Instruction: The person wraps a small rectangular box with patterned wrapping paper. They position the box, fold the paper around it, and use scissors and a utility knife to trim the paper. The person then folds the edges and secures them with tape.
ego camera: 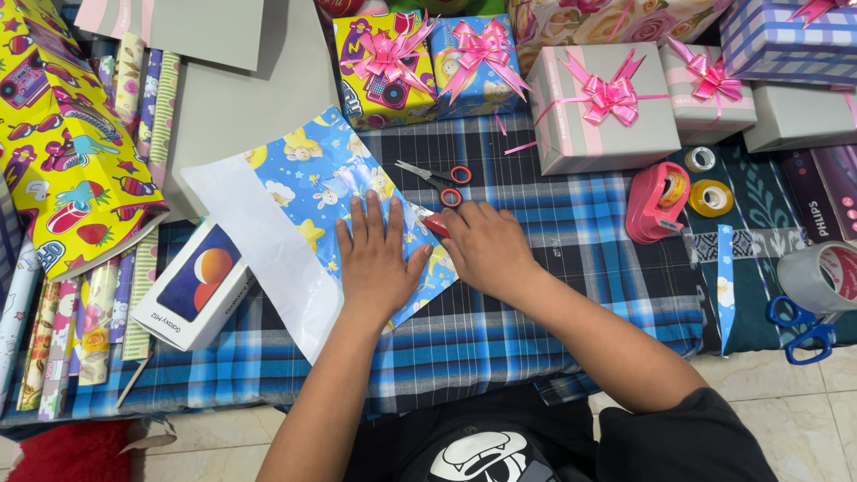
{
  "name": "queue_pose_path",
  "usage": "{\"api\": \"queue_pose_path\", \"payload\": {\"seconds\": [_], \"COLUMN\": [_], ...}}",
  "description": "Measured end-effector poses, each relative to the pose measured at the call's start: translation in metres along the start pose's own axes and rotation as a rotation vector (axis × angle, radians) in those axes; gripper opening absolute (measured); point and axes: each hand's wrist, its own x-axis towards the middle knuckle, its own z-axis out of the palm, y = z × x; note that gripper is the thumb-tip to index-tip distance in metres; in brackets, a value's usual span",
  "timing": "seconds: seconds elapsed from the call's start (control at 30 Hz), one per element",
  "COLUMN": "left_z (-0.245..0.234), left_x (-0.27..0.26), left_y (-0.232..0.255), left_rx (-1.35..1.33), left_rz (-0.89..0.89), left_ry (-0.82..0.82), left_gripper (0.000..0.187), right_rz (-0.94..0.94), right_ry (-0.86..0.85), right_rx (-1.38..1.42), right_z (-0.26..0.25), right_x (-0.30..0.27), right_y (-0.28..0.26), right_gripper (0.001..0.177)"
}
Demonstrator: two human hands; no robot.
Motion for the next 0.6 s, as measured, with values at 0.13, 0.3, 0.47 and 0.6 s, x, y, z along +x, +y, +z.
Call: {"api": "queue_pose_path", "payload": {"seconds": [0.13, 0.3, 0.47, 0.6], "left_z": [0.000, -0.001, -0.003, -0.002], "left_x": [0.000, 0.000, 0.001, 0.001], "left_y": [-0.001, 0.000, 0.000, -0.001], "left_rx": [-0.008, -0.011, -0.012, -0.006], "left_rz": [-0.001, -0.003, -0.001, -0.002], "left_ry": [-0.006, -0.008, -0.007, -0.007], "left_gripper": [0.086, 0.086, 0.087, 0.087], "right_rz": [-0.009, -0.016, -0.010, -0.010], "right_ry": [-0.002, 0.009, -0.004, -0.013], "right_rx": [-0.006, -0.012, -0.024, -0.041], "right_z": [0.003, 0.009, 0.011, 0.014], "right_x": [0.005, 0.012, 0.018, 0.020], "right_y": [0.001, 0.002, 0.000, 0.000], "right_gripper": [0.043, 0.043, 0.044, 0.045]}}
